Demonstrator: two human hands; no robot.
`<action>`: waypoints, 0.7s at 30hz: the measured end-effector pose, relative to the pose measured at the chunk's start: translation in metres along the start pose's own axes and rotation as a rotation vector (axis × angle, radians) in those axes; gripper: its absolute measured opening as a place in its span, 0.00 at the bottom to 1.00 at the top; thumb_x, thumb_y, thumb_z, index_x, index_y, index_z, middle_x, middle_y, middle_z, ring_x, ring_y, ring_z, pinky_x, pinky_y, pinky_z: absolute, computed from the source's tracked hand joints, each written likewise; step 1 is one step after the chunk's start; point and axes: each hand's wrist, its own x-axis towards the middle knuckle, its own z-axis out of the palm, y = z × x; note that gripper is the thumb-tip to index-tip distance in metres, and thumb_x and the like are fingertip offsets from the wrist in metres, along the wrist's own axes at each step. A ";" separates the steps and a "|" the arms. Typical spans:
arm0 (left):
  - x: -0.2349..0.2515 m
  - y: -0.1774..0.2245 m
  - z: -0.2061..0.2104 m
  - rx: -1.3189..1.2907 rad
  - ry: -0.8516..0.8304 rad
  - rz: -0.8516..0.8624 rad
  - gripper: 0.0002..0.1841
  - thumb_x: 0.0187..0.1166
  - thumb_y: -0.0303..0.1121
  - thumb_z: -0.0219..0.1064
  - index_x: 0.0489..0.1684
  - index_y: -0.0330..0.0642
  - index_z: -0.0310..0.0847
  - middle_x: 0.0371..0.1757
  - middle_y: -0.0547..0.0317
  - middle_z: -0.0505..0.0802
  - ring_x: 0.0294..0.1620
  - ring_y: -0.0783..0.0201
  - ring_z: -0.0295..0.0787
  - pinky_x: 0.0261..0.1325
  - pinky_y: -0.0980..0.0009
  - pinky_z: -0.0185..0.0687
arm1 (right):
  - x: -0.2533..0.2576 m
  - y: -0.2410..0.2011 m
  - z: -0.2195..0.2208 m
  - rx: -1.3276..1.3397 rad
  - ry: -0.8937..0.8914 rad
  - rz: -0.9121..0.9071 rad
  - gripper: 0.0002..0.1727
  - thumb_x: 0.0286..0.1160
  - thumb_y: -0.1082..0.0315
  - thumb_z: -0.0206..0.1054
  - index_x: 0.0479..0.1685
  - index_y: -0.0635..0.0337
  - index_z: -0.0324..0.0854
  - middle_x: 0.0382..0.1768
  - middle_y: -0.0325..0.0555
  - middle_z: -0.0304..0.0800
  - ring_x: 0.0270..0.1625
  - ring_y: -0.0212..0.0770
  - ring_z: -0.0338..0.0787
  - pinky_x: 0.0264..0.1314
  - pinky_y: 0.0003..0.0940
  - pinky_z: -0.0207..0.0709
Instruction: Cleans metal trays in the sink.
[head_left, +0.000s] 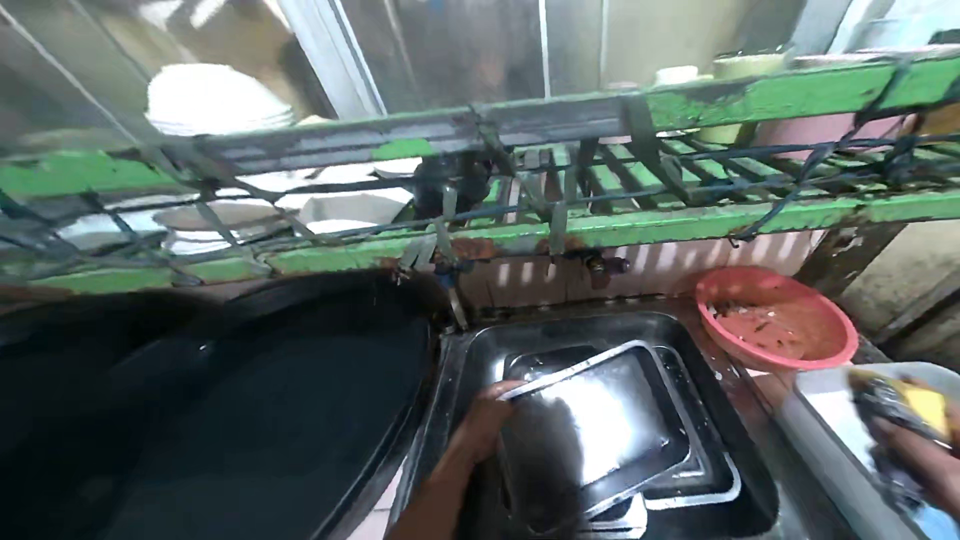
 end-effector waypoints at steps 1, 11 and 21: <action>0.000 0.012 0.007 -0.012 0.032 -0.009 0.19 0.73 0.18 0.65 0.64 0.36 0.85 0.62 0.50 0.91 0.61 0.63 0.87 0.65 0.63 0.83 | 0.001 -0.018 0.025 0.010 0.002 -0.035 0.42 0.69 0.63 0.70 0.89 0.60 0.60 0.68 0.65 0.82 0.57 0.51 0.90 0.58 0.55 0.85; -0.022 0.112 0.093 0.358 -0.008 -0.059 0.16 0.83 0.25 0.61 0.66 0.34 0.85 0.64 0.42 0.91 0.68 0.54 0.86 0.75 0.57 0.77 | -0.013 -0.087 0.254 0.066 -0.248 -0.212 0.36 0.70 0.65 0.73 0.84 0.55 0.72 0.70 0.59 0.85 0.75 0.56 0.81 0.82 0.53 0.71; -0.033 0.137 0.106 0.440 -0.098 0.063 0.21 0.78 0.17 0.60 0.66 0.42 0.87 0.70 0.53 0.89 0.75 0.63 0.81 0.82 0.64 0.71 | 0.036 -0.040 0.228 -0.011 -0.123 0.034 0.37 0.80 0.51 0.69 0.84 0.64 0.69 0.69 0.64 0.84 0.75 0.58 0.83 0.81 0.57 0.71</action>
